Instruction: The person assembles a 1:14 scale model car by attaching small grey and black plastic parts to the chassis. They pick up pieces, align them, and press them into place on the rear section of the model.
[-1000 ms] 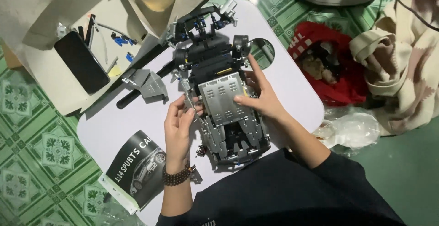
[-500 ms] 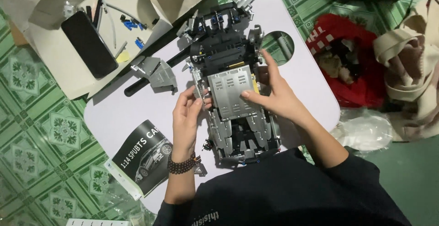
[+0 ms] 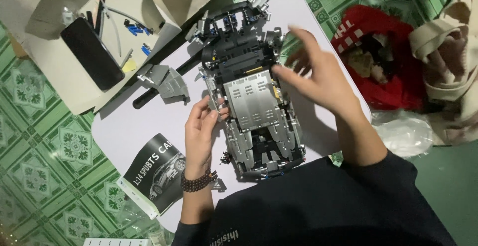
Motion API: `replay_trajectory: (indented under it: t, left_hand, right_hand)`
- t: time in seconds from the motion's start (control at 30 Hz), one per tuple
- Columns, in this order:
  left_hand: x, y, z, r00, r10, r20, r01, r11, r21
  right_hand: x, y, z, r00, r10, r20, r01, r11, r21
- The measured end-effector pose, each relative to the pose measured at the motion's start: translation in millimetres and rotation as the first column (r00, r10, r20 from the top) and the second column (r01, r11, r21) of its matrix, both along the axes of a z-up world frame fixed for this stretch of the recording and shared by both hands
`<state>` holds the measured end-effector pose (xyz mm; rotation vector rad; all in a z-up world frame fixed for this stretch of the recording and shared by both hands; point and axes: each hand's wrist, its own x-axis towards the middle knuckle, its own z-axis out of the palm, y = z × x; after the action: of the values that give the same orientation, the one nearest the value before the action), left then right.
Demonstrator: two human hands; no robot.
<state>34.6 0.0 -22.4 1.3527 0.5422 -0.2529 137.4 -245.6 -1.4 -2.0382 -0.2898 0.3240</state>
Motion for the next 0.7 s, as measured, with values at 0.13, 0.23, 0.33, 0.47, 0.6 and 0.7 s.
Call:
replay_trajectory:
  t: [0.13,0.23,0.33,0.47,0.6,0.7]
  left_hand:
    - [0,-1,3,1.0,-0.018,-0.004,0.018,1.0,0.012]
    - [1,0,3,0.999,-0.021,-0.029,0.022,0.999,0.047]
    - [1,0,4,0.999,-0.024,-0.045,0.026,0.999,0.039]
    - [4,0,3,0.998,-0.025,-0.051,0.028,0.999,0.043]
    - [0,1,0,0.998,0.027,-0.061,-0.028,0.999,-0.017]
    - [1,-2,2,0.994,0.052,-0.091,-0.055,0.998,-0.021]
  right_hand:
    - [16,-3,-10,0.999,-0.005,-0.047,0.011,0.993,0.121]
    - [14,-8,-16,0.996,0.085,0.013,-0.086,0.987,0.138]
    - [-2,-19,-23,0.997,0.077,0.021,-0.079,0.966,0.247]
    - [-19,-27,-27,0.991,0.126,0.04,-0.132,0.966,0.22]
    - [-30,-30,-36,0.988,0.147,0.05,-0.154,0.967,0.204]
    - [-31,-30,-47,0.996,0.094,-0.006,-0.081,0.891,0.446]
